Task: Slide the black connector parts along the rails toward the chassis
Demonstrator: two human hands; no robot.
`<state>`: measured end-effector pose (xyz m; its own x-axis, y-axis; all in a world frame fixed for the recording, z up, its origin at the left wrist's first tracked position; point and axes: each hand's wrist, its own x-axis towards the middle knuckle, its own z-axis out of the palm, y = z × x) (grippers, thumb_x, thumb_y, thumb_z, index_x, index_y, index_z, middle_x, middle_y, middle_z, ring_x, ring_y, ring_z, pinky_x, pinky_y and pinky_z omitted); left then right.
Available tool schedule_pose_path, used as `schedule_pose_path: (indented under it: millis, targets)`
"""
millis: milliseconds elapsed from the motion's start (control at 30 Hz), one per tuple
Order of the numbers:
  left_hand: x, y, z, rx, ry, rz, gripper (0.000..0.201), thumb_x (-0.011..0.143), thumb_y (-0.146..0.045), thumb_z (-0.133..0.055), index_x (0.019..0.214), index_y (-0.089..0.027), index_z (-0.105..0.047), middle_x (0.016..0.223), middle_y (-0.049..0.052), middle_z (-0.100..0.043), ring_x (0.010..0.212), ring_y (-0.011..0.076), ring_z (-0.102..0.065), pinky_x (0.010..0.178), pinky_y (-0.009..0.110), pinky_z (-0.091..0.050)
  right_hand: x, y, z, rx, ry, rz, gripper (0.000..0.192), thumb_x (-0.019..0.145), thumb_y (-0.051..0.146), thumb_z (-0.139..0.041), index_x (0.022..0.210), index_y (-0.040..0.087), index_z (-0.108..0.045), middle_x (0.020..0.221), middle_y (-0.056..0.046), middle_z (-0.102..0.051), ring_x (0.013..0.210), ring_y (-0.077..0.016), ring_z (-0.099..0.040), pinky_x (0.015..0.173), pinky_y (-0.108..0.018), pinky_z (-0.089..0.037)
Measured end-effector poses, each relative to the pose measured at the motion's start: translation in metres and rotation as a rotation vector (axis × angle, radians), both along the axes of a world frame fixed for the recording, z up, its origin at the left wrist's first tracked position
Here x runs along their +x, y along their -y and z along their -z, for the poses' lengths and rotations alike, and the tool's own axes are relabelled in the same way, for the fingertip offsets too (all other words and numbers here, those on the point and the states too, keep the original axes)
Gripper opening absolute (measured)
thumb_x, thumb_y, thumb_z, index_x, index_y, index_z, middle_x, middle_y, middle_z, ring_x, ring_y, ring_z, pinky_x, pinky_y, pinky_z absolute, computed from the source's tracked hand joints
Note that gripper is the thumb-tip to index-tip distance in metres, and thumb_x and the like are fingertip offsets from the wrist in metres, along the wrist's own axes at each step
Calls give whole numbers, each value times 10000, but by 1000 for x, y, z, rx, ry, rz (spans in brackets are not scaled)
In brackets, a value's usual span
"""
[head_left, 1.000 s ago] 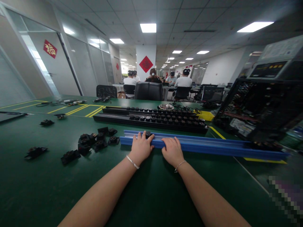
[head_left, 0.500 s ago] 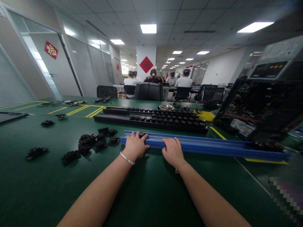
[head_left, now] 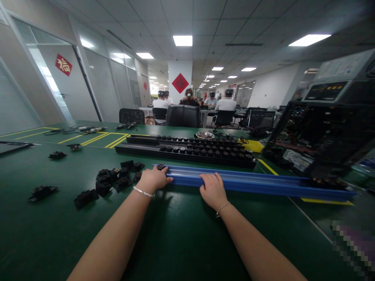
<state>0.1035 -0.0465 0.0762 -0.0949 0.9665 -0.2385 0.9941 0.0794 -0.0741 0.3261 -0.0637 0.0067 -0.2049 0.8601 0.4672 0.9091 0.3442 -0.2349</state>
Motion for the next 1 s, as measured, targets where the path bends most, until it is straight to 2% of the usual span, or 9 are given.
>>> schedule_pose_path:
  millis: [267, 433, 600, 1000]
  targets:
    - [-19, -10, 4, -20, 48, 79, 722, 811, -628, -295, 1424, -249, -246, 1452, 159, -311, 1292, 325, -351, 994, 458, -348, 1, -1, 2, 19, 6, -8, 356, 747, 155, -427, 1057, 202, -596, 1067, -48, -641, 1035, -181, -514, 1064, -385, -166]
    - [-24, -9, -4, -41, 40, 86, 686, 834, -594, -274, 1418, -235, -270, 1452, 117, -324, 1290, 299, -362, 1011, 419, -341, 1, -1, 1, 15, -4, -9, 354, 748, 159, -421, 1051, 205, -598, 1063, -46, -640, 1039, -179, -513, 1067, -385, -158]
    - [-26, -8, -9, -65, 45, 96, 694, 834, -586, -275, 1415, -208, -280, 1427, 143, -360, 1262, 316, -400, 994, 424, -357, 0, 0, 0, 3, -2, -4, 357, 752, 155, -421, 1060, 205, -593, 1071, -40, -637, 1042, -170, -511, 1071, -378, -150]
    - [-38, -20, 2, -25, 74, 82, 679, 829, -584, -297, 1388, -202, -347, 1339, 145, -474, 1218, 311, -456, 978, 433, -368, 0, 1, -1, -7, 8, -4, 357, 760, 161, -419, 1071, 201, -590, 1077, -53, -637, 1044, -183, -512, 1067, -385, -159]
